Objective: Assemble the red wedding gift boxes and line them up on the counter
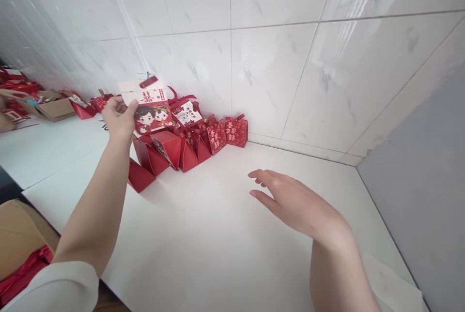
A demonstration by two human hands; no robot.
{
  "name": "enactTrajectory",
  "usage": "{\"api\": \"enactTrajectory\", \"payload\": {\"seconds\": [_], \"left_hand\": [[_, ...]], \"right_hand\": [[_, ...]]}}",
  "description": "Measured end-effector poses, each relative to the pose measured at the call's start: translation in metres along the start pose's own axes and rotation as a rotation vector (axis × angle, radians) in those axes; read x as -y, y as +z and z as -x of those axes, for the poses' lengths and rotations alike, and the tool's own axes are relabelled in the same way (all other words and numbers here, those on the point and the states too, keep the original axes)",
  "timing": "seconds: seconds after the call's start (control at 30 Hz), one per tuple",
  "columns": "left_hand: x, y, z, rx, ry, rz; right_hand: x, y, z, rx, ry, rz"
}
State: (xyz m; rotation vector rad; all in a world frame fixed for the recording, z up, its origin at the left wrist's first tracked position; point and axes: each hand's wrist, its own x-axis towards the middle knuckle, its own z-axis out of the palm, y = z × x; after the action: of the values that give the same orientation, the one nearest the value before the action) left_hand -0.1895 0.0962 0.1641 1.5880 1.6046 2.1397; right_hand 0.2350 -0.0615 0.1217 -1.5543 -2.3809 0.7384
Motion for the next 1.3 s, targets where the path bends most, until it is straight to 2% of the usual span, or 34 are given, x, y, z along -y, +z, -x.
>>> {"api": "enactTrajectory", "payload": {"seconds": [0.1,0.17,0.2,0.27,0.33,0.4,0.5,0.6,0.67,0.77,0.97,1.13,1.3], "left_hand": [[-0.031,0.000,0.024,-0.010,0.264,0.198],[-0.049,0.008,0.055,0.018,0.294,0.290],[-0.055,0.014,0.075,0.074,0.258,0.302],[-0.058,0.029,0.115,0.287,0.148,0.266],[-0.055,0.045,0.150,0.587,0.013,0.239],[-0.050,0.058,0.172,0.910,-0.100,0.256],[-0.050,0.067,0.178,1.303,-0.160,0.220],[-0.057,0.064,0.169,1.513,-0.074,0.010],[-0.064,0.060,0.166,1.548,-0.063,-0.043],[-0.069,0.056,0.167,1.519,-0.145,0.025],[-0.062,0.059,0.173,1.520,-0.178,0.018],[-0.055,0.065,0.180,1.511,-0.182,0.084],[-0.054,0.068,0.185,1.495,-0.184,0.148]], "right_hand": [[-0.003,-0.008,0.004,-0.080,-0.041,-0.012],[-0.001,-0.010,0.003,-0.124,-0.072,-0.046],[0.000,-0.010,0.002,-0.163,-0.087,-0.074],[0.003,-0.007,-0.002,-0.267,-0.120,-0.136],[0.005,-0.002,-0.008,-0.367,-0.156,-0.168],[0.003,0.003,-0.016,-0.388,-0.177,-0.150],[-0.003,0.008,-0.027,-0.268,-0.141,-0.069],[-0.006,0.012,-0.035,-0.142,-0.131,-0.015],[-0.005,0.014,-0.039,-0.148,-0.163,-0.017],[0.000,0.019,-0.044,-0.214,-0.245,-0.012],[0.002,0.033,-0.057,-0.371,-0.401,0.014],[0.005,0.047,-0.066,-0.467,-0.305,-0.104],[0.010,0.049,-0.068,-0.358,-0.239,-0.089]]}}
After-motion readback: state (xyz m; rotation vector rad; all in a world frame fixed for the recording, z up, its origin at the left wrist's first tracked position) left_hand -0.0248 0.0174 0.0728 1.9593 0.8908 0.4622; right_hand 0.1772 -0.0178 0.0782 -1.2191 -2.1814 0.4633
